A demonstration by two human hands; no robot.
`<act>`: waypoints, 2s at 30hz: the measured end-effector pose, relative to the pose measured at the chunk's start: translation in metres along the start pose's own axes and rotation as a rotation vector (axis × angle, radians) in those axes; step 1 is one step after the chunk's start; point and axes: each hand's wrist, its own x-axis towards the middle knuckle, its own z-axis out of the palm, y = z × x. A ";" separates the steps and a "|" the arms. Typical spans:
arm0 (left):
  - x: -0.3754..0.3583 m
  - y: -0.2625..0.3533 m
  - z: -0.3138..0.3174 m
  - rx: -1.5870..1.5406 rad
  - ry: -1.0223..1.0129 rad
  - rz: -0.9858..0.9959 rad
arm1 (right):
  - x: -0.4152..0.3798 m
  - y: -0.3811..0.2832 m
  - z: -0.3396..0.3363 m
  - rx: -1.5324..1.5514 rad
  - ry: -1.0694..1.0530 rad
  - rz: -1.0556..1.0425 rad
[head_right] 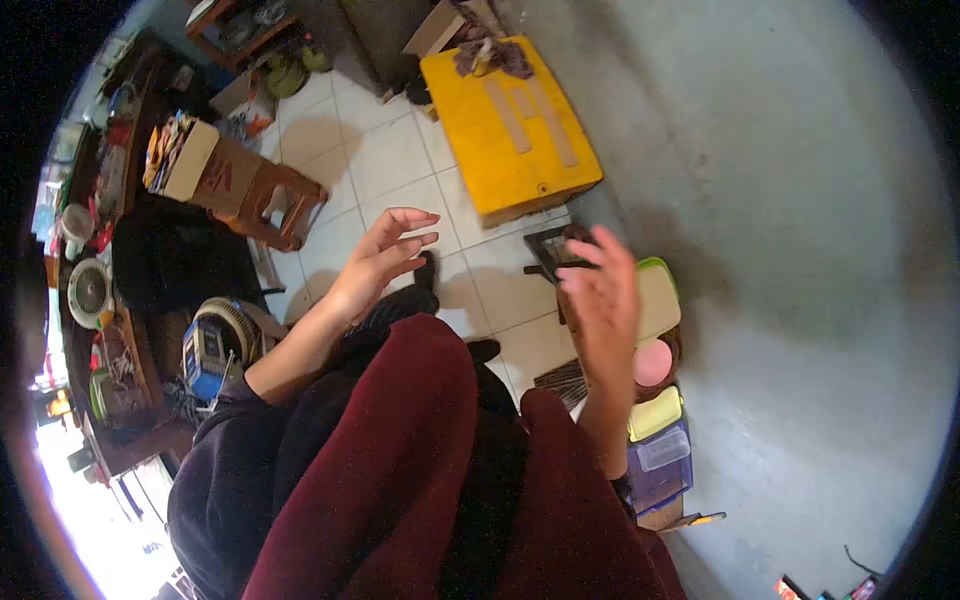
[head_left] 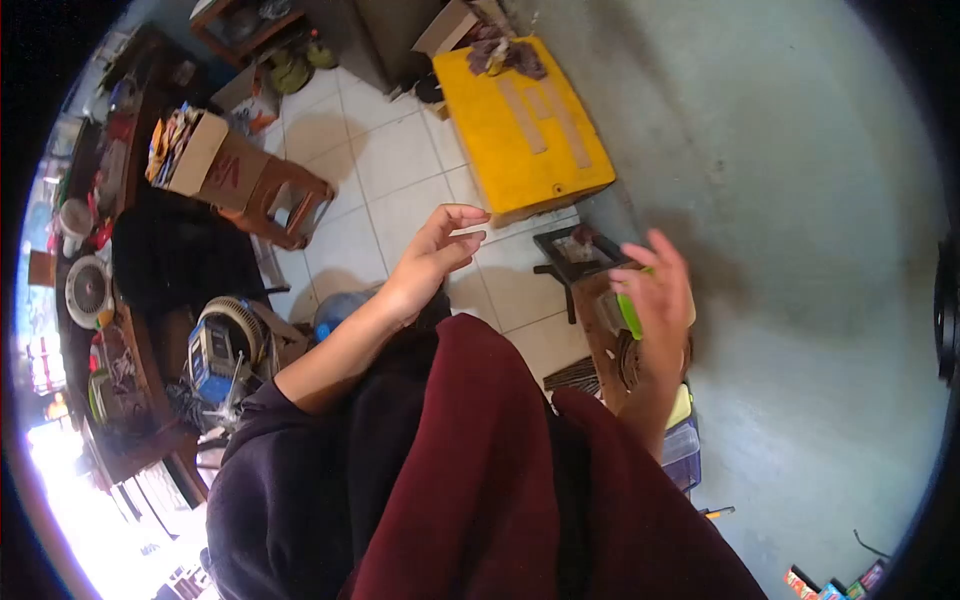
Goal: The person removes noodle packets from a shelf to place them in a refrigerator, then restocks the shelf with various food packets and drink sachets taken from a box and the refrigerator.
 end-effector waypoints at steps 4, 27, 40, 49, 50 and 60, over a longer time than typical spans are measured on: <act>-0.015 0.006 -0.039 -0.060 0.068 0.183 | 0.012 0.018 0.076 0.000 -0.316 0.241; -0.175 -0.069 -0.463 -0.196 1.581 0.470 | 0.107 0.107 0.608 -0.446 -1.396 0.196; -0.222 -0.066 -0.537 -0.537 2.486 0.669 | 0.051 0.175 0.829 -0.171 -1.990 0.308; -0.435 -0.114 -0.598 -0.759 2.631 0.954 | -0.138 0.184 0.945 0.321 -2.068 0.015; -0.459 -0.122 -0.604 -0.890 2.557 1.074 | -0.148 0.186 0.948 0.331 -2.089 0.067; -0.460 -0.108 -0.594 -0.641 2.808 1.316 | -0.158 0.230 0.931 0.179 -2.135 0.404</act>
